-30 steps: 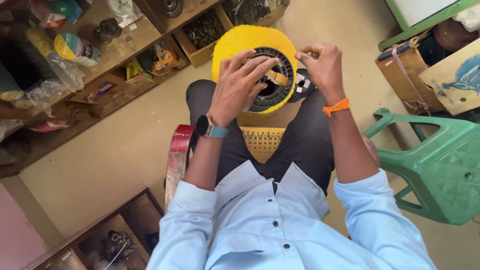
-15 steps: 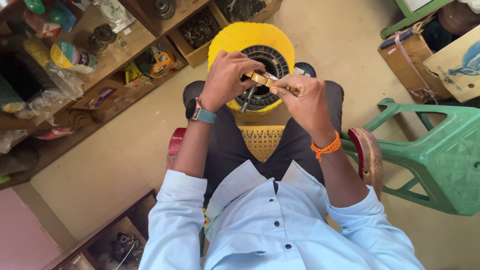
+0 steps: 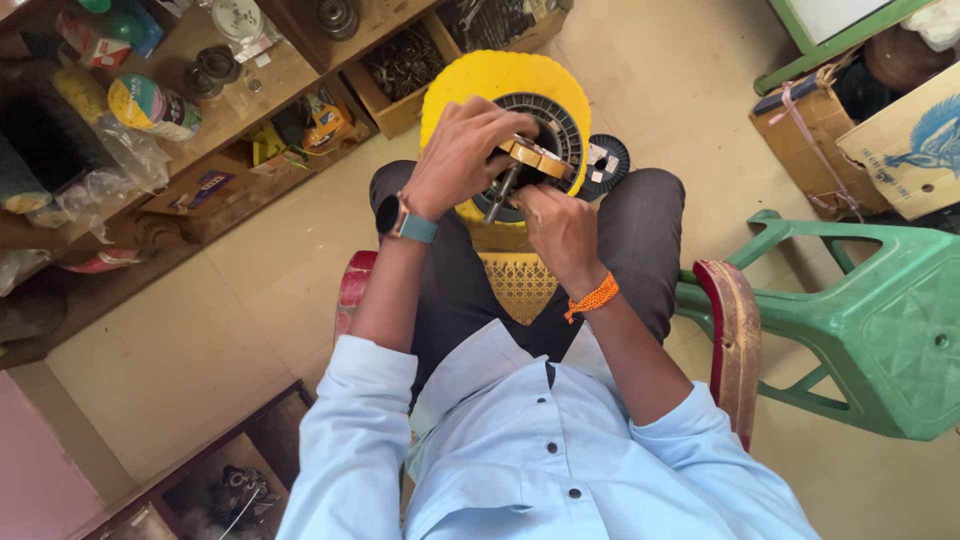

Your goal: The person sits on a chair and assembles small rectangular components onto a central metal shaft of a fan motor stator. They repeatedly pick up the components, align them, and press them into place on the shaft while holding the stator assembly.

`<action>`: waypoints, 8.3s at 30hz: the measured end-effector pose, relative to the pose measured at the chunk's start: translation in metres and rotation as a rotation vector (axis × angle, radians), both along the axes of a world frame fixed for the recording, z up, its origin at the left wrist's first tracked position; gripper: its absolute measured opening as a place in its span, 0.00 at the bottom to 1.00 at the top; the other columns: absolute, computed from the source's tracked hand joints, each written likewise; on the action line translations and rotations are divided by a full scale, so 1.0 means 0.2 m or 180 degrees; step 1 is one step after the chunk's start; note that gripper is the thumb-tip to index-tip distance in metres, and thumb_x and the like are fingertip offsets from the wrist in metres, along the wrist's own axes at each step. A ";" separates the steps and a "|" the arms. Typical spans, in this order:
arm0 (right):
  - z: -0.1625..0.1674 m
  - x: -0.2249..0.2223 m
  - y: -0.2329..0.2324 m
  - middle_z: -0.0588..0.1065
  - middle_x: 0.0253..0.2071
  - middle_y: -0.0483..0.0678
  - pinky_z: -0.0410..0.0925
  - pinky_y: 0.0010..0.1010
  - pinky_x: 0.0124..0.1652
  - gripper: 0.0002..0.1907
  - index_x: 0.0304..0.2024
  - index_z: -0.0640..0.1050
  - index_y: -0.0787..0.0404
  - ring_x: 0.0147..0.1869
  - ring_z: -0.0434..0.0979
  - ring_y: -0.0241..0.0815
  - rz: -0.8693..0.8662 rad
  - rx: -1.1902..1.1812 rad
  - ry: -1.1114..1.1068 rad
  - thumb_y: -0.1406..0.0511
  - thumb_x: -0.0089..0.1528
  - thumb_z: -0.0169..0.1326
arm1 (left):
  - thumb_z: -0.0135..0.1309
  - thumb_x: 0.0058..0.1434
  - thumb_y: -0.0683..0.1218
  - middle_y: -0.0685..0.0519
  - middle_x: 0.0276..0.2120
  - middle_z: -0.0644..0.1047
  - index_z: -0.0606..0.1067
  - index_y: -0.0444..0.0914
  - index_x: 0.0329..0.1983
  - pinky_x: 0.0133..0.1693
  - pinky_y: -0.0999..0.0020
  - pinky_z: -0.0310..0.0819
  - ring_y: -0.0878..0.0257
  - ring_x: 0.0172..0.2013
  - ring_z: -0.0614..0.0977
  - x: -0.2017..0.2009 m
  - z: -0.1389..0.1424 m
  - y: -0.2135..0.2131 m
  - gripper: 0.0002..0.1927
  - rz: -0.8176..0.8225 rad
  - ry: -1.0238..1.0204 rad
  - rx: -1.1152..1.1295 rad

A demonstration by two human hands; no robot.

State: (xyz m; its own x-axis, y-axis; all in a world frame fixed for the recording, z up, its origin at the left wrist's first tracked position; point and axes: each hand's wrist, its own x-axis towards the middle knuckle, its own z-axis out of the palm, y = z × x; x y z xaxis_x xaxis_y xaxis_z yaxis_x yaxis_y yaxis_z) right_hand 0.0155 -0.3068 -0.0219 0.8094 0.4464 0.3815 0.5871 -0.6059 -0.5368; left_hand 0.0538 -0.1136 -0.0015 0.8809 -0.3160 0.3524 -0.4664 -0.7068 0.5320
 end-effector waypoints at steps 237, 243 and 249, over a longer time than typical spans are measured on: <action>0.01 0.61 -0.24 0.72 0.19 0.41 0.58 0.25 0.23 0.05 0.37 0.85 0.66 0.22 0.65 0.26 -0.0458 0.0740 0.1393 0.69 0.61 0.65 | 0.61 0.60 0.42 0.54 0.51 0.79 0.78 0.43 0.57 0.45 0.68 0.74 0.61 0.46 0.80 -0.29 -0.09 -0.27 0.20 0.1508 -0.0061 -0.1582; 0.06 0.57 -0.33 0.70 0.20 0.40 0.59 0.24 0.25 0.05 0.38 0.84 0.67 0.23 0.64 0.25 -0.0493 0.0922 0.1538 0.69 0.62 0.64 | 0.67 0.58 0.50 0.59 0.52 0.81 0.80 0.46 0.57 0.53 0.61 0.66 0.58 0.54 0.79 -0.09 0.03 -0.14 0.23 0.0243 -0.0451 -0.0040; 0.19 0.35 -0.40 0.73 0.23 0.39 0.59 0.22 0.27 0.05 0.37 0.84 0.66 0.27 0.65 0.24 -0.0284 0.0949 0.1667 0.69 0.63 0.64 | 0.68 0.55 0.53 0.61 0.46 0.84 0.85 0.48 0.48 0.49 0.66 0.67 0.65 0.48 0.81 -0.03 0.00 -0.13 0.17 0.0153 -0.0214 -0.0157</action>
State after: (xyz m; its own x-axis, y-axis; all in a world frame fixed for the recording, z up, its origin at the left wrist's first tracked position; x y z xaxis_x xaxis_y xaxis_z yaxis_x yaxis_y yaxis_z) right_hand 0.0864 -0.3859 0.0171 0.9526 0.3034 0.0206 0.1531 -0.4198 -0.8946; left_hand 0.0470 -0.1387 -0.0024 0.8685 -0.2545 0.4254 -0.4683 -0.7029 0.5354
